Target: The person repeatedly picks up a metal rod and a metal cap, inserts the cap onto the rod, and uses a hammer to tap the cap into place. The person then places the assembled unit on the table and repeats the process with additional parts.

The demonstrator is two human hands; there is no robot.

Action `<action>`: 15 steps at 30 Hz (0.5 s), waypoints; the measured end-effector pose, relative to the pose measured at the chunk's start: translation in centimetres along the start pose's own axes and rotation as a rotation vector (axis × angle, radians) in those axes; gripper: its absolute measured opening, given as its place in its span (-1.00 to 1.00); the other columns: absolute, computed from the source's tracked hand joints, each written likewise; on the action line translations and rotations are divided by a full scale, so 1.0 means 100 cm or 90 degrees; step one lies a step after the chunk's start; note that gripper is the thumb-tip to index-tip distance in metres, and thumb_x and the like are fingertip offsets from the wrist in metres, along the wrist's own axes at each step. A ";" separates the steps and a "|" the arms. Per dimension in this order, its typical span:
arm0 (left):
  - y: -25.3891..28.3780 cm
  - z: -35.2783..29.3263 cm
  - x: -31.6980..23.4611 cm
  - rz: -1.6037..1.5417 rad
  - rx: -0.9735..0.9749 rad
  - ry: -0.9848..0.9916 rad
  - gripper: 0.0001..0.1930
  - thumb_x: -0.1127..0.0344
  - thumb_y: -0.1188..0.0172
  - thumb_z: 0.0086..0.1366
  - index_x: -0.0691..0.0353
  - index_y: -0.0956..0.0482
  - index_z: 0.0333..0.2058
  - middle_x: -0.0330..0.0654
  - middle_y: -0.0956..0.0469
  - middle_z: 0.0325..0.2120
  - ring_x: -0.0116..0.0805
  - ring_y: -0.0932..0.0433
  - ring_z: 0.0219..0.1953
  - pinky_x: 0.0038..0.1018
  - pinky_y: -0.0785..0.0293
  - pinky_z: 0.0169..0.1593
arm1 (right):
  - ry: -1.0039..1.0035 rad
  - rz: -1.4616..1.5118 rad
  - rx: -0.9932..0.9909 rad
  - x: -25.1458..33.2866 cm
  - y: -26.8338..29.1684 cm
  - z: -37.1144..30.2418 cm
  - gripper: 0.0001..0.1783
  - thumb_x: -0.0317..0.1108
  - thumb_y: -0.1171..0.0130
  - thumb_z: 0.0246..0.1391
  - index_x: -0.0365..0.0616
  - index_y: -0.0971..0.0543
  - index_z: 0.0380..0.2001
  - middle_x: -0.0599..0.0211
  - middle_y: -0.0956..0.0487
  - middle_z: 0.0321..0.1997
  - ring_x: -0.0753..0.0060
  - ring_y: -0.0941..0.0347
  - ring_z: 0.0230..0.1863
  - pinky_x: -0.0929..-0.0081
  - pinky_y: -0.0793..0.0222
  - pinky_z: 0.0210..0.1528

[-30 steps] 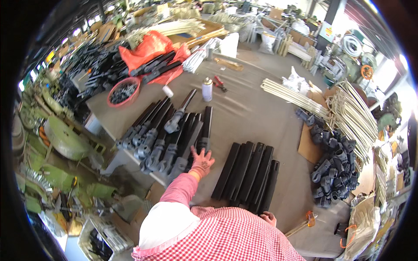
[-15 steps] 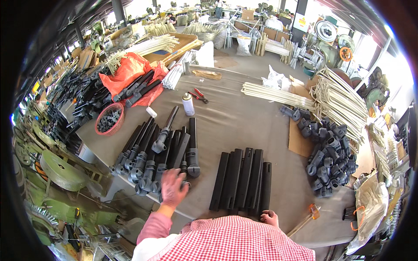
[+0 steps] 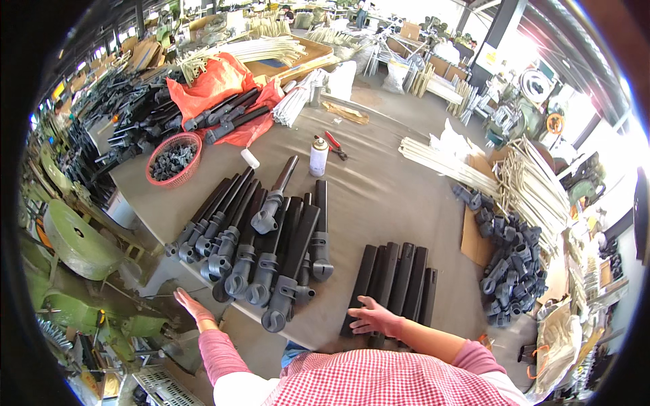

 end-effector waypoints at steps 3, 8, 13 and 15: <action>-0.022 0.029 -0.012 0.001 0.074 -0.017 -0.29 -0.12 0.20 0.50 0.08 0.09 0.47 -0.17 0.17 0.51 -0.03 0.16 0.51 -0.05 0.17 0.50 | -0.077 -0.004 0.036 0.016 -0.041 0.048 0.45 0.10 -0.41 0.05 0.10 0.62 0.44 0.11 -0.12 0.52 -0.39 -0.20 0.38 -0.26 -0.19 0.33; -0.094 0.047 -0.048 -0.024 0.221 -0.166 -0.32 0.07 0.02 0.50 0.03 0.03 0.48 -0.11 0.22 0.52 -0.03 0.20 0.52 -0.13 0.15 0.50 | -0.149 0.029 -0.061 0.032 -0.079 0.096 0.45 0.01 -0.47 0.00 0.33 0.61 0.42 0.10 0.02 0.56 -0.47 -0.07 0.42 -0.45 -0.07 0.33; -0.123 0.045 -0.064 0.318 0.028 -0.246 -0.26 -0.03 -0.10 0.43 0.06 -0.05 0.45 0.09 0.15 0.48 0.03 0.16 0.51 -0.08 0.08 0.48 | -0.132 0.119 -0.148 0.050 -0.097 0.118 0.42 -0.04 -0.62 -0.20 0.27 0.33 0.40 0.15 -0.04 0.50 -0.25 -0.04 0.47 -0.52 -0.09 0.30; -0.119 0.059 -0.067 0.126 -0.013 -0.211 -0.25 0.01 -0.12 0.43 0.10 -0.02 0.45 0.06 0.14 0.48 -0.01 0.08 0.50 -0.12 0.06 0.49 | -0.137 0.081 -0.208 0.049 -0.094 0.121 0.38 -0.07 -0.64 -0.22 0.23 0.28 0.37 0.15 -0.14 0.41 -0.07 -0.19 0.41 -0.48 -0.23 0.23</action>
Point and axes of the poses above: each hand's wrist, its own z-axis towards the middle knuckle, its own y-axis out of the back of the hand, x = y × z, the point moved 8 cm from there along z, towards the middle knuckle
